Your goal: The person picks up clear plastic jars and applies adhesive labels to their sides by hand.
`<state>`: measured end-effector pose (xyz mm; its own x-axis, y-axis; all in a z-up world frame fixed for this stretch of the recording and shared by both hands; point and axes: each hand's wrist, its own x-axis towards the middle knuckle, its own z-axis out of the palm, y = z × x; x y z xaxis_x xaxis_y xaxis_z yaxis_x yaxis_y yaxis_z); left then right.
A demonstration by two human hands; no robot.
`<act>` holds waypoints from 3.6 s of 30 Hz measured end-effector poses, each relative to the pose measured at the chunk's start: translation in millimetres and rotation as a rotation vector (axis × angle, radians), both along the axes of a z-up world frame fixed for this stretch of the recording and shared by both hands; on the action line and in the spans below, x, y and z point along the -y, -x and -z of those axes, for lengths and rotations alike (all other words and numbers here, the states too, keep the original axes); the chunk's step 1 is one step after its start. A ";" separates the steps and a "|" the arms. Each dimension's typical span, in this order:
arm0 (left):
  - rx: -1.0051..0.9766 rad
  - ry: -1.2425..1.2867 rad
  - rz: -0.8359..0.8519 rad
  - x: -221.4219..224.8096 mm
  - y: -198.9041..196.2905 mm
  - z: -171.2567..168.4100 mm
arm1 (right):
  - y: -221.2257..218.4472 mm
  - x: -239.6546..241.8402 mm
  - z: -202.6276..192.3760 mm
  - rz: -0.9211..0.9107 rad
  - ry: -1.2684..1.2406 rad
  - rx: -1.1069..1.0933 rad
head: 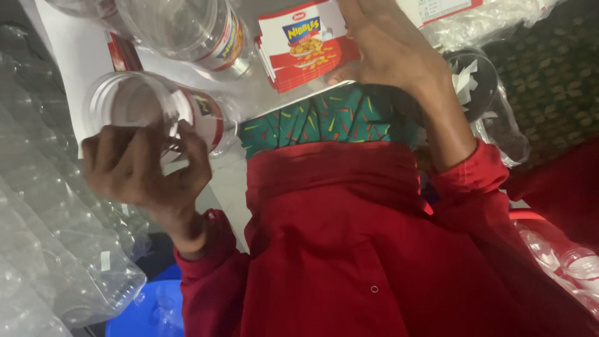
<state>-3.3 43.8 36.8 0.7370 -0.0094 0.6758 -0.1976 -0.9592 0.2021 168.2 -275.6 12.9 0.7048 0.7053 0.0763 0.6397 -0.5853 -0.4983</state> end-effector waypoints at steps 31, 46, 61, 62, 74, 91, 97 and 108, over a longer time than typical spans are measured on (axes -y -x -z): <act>0.170 0.555 0.038 95.2 17.2 79.5 | 49.0 -10.4 47.3 0.192 -0.368 0.375; -0.347 0.666 0.366 123.5 -10.3 51.4 | 47.6 -7.2 25.2 0.351 -0.405 0.450; -0.384 1.289 0.063 116.4 30.5 103.0 | 109.8 -22.0 9.9 0.056 -0.531 -0.368; -0.411 1.408 0.098 111.4 32.8 100.6 | 111.2 -23.0 9.0 0.054 -0.592 -0.400; -0.630 1.275 0.507 126.5 11.1 38.0 | 128.1 -1.1 2.3 0.383 -0.824 -0.396; -0.577 1.030 0.553 136.0 16.9 46.5 | 149.3 -5.3 3.7 0.242 -0.578 -0.015; -0.564 1.133 0.633 136.8 23.1 49.1 | 128.9 37.4 25.5 0.620 -1.512 -0.507; 0.097 2.221 0.467 34.1 44.9 37.2 | 142.8 -0.8 26.6 0.118 -0.502 -0.408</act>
